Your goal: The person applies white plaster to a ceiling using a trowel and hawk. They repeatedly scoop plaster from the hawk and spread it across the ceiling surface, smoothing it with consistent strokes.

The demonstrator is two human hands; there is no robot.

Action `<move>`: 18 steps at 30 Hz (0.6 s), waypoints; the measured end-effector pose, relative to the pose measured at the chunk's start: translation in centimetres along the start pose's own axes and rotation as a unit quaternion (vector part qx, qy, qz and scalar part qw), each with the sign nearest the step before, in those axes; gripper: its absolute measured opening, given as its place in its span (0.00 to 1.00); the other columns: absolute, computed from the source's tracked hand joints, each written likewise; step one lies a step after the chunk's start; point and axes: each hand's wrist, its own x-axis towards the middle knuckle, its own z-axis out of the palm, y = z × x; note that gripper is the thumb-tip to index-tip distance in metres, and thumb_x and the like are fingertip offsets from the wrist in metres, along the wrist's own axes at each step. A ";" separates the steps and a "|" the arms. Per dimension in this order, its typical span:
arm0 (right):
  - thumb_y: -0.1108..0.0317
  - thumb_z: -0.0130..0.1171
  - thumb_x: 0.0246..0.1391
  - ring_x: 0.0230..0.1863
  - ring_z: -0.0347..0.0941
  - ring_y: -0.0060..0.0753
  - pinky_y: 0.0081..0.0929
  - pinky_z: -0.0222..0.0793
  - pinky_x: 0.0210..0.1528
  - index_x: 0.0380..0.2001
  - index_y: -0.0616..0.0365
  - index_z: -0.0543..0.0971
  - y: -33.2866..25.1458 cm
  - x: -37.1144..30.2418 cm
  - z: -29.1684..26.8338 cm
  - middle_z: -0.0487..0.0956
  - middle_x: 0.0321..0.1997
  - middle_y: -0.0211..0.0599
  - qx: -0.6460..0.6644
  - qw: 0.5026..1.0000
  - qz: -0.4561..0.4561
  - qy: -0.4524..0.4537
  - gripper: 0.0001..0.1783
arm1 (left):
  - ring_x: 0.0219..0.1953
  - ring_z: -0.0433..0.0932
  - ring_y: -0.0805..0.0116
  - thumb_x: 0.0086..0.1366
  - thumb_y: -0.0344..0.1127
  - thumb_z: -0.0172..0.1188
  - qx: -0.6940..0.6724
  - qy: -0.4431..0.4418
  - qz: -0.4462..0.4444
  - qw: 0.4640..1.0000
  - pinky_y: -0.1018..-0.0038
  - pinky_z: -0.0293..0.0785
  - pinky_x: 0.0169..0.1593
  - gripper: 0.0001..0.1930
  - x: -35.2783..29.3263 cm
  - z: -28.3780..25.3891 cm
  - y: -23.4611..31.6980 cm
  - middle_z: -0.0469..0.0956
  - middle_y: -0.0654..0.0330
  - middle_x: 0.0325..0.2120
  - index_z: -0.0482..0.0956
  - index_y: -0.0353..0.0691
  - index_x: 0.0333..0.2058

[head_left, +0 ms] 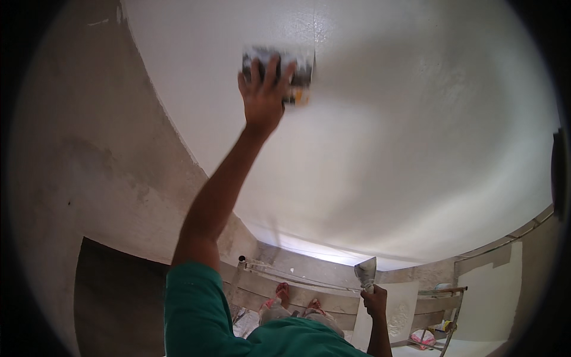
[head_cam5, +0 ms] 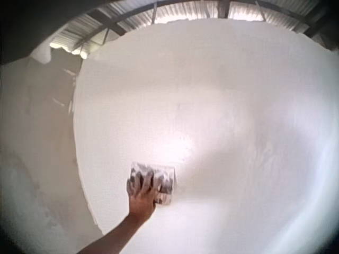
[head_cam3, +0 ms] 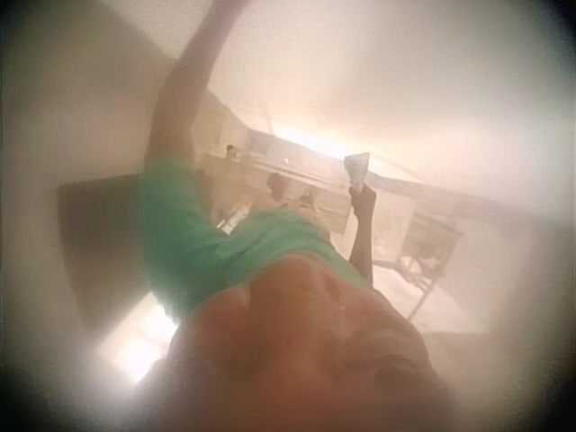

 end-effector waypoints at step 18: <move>0.57 0.59 0.51 0.14 0.61 0.22 0.30 0.55 0.16 0.23 0.56 0.79 4.3 -10.9 -5.5 0.69 0.12 0.26 -0.033 0.999 -0.042 0.009 0.13 | 0.61 0.64 0.54 0.52 0.23 0.57 0.052 0.123 0.077 0.988 0.42 0.55 0.60 0.36 24.8 -16.0 -1.4 0.67 0.66 0.61 0.66 0.62 0.61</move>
